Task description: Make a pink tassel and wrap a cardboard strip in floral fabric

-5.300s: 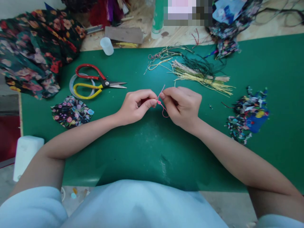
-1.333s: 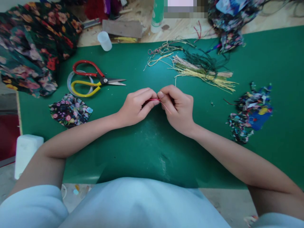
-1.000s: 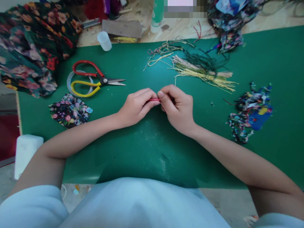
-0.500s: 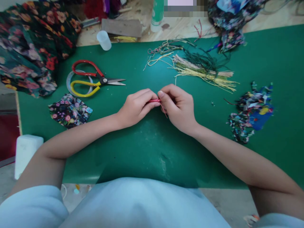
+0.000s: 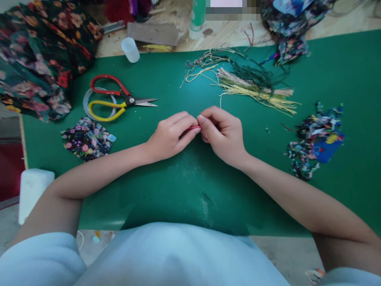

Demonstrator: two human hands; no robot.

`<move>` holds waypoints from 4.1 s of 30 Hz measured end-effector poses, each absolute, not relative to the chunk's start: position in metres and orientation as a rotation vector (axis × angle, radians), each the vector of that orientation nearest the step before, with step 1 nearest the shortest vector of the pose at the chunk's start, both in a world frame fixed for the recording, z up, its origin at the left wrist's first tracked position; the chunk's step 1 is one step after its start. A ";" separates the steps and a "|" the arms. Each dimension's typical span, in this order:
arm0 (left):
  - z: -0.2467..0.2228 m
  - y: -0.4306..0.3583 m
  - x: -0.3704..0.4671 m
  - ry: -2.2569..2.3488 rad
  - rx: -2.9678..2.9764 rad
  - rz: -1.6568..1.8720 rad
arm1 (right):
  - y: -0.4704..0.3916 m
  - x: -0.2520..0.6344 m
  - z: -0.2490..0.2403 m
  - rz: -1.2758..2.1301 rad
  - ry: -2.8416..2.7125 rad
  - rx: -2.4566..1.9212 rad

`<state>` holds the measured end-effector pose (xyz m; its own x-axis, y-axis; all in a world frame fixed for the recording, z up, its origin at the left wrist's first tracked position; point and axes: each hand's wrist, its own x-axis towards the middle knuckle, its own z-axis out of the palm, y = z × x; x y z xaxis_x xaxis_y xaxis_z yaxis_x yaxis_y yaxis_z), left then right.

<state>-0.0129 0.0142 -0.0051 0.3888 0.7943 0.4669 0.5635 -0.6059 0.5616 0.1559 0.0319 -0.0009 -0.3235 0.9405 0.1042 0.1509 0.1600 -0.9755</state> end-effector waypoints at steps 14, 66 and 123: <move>0.000 0.020 -0.017 1.117 2.086 1.053 | 0.031 0.156 -0.002 1.277 -1.621 -1.001; -0.003 0.015 -0.016 1.056 2.299 1.047 | 0.041 0.164 0.005 1.252 -1.826 -0.907; 0.003 0.022 -0.017 0.998 1.723 0.873 | 0.043 0.164 -0.007 0.812 -2.045 -0.899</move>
